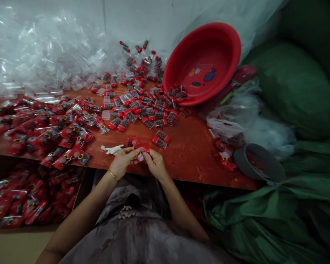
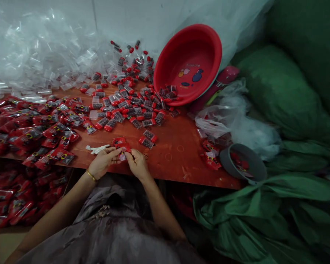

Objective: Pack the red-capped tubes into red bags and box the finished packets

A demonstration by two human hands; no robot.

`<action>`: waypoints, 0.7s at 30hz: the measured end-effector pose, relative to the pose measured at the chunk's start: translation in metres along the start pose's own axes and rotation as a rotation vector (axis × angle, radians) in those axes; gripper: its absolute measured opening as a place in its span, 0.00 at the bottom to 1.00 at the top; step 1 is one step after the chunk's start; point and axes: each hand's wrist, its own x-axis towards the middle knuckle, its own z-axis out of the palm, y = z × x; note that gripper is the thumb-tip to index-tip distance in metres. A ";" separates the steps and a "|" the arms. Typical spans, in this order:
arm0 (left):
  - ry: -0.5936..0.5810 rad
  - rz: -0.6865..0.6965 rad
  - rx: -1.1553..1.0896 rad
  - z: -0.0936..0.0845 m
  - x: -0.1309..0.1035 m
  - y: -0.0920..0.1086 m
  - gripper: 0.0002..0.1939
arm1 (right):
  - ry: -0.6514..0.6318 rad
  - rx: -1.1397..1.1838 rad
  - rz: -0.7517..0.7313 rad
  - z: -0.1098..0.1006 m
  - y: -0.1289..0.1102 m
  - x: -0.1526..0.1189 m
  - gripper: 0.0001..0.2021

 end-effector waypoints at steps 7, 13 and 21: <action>0.110 0.178 0.114 0.002 0.003 -0.007 0.19 | -0.024 -0.160 0.037 -0.019 0.003 0.005 0.18; 0.139 -0.064 -0.193 0.005 -0.001 0.005 0.22 | 0.009 -0.918 0.213 -0.048 0.020 0.025 0.15; 0.139 -0.121 -0.253 0.010 -0.005 0.007 0.22 | -0.020 -0.481 0.245 -0.053 0.020 -0.006 0.12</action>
